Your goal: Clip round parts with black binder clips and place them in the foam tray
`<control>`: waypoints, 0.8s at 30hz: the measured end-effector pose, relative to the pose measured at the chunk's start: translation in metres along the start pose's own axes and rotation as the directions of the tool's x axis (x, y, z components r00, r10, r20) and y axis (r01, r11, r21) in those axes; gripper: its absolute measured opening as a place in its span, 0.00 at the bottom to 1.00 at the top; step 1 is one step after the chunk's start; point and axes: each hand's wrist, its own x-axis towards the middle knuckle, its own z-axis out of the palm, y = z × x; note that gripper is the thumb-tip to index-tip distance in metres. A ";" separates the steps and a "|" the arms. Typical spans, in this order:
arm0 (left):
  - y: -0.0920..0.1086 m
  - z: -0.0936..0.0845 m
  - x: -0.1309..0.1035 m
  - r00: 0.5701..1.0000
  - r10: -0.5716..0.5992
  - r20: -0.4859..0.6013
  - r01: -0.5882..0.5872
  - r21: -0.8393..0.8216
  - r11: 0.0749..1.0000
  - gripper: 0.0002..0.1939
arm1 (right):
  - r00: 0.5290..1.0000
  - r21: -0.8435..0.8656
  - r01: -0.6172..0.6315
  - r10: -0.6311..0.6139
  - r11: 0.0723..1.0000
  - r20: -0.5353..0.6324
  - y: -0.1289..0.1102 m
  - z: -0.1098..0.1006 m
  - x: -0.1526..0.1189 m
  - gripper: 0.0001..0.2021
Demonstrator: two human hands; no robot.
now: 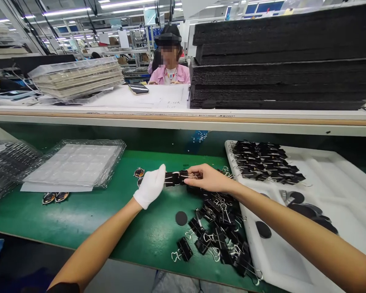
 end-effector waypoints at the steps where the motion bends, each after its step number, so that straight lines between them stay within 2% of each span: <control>1: 0.001 0.000 -0.001 1.000 -0.013 0.015 0.014 -0.033 0.999 0.18 | 1.000 0.032 -0.011 0.012 0.999 -0.024 0.000 0.004 -0.005 0.17; 4: 0.010 -0.002 -0.003 0.993 -0.054 0.103 0.075 -0.214 0.974 0.19 | 0.987 0.108 -0.027 0.044 0.994 -0.156 0.001 0.014 -0.019 0.12; 6: 0.017 -0.004 -0.003 0.986 -0.055 0.155 0.106 -0.345 0.933 0.23 | 0.965 0.057 -0.030 0.043 0.998 -0.257 0.000 0.007 -0.032 0.12; 7: 0.020 -0.004 -0.003 0.984 -0.061 0.170 0.127 -0.412 0.902 0.24 | 0.955 0.004 -0.033 0.033 0.999 -0.294 0.000 -0.003 -0.041 0.12; 9: 0.024 -0.004 -0.003 0.976 -0.070 0.208 0.166 -0.488 0.857 0.26 | 0.950 -0.086 -0.035 0.007 0.996 -0.311 0.001 -0.035 -0.069 0.12; 11: 0.027 -0.002 -0.002 0.958 -0.084 0.274 0.219 -0.511 0.831 0.27 | 0.959 -0.109 -0.038 0.005 0.993 -0.285 0.007 -0.080 -0.108 0.14; 13: 0.029 0.002 -0.002 0.938 -0.104 0.332 0.275 -0.525 0.806 0.28 | 0.951 -0.087 -0.096 0.065 0.992 -0.301 0.020 -0.128 -0.154 0.17; 14: 0.031 0.003 -0.002 0.929 -0.118 0.352 0.303 -0.534 0.790 0.28 | 0.928 -0.053 -0.149 0.121 0.987 -0.351 0.030 -0.153 -0.177 0.19; 15: 0.032 0.005 -0.002 0.921 -0.134 0.366 0.328 -0.539 0.776 0.28 | 0.893 -0.013 -0.205 0.181 0.979 -0.412 0.042 -0.176 -0.198 0.22; 17: 0.034 0.008 0.000 0.909 -0.171 0.379 0.366 -0.535 0.761 0.29 | 0.791 0.093 -0.286 0.290 0.954 -0.539 0.071 -0.216 -0.232 0.28; 19: 0.036 0.010 0.002 0.903 -0.208 0.375 0.390 -0.516 0.762 0.29 | 0.646 0.181 -0.343 0.372 0.922 -0.667 0.104 -0.249 -0.251 0.33; 21: 0.036 0.011 0.005 0.902 -0.233 0.362 0.400 -0.506 0.764 0.29 | 0.485 0.195 -0.365 0.364 0.911 -0.795 0.136 -0.274 -0.256 0.35; 22: 0.037 0.011 0.007 0.903 -0.241 0.356 0.402 -0.499 0.768 0.29 | 0.419 0.180 -0.366 0.335 0.913 -0.844 0.150 -0.284 -0.253 0.34; 23: 0.037 0.012 0.008 0.907 -0.254 0.337 0.397 -0.482 0.781 0.29 | 0.373 0.162 -0.364 0.302 0.917 -0.877 0.163 -0.292 -0.249 0.33; 24: 0.038 0.012 0.009 0.913 -0.267 0.310 0.389 -0.458 0.799 0.30 | 0.347 0.145 -0.358 0.276 0.922 -0.896 0.174 -0.300 -0.242 0.32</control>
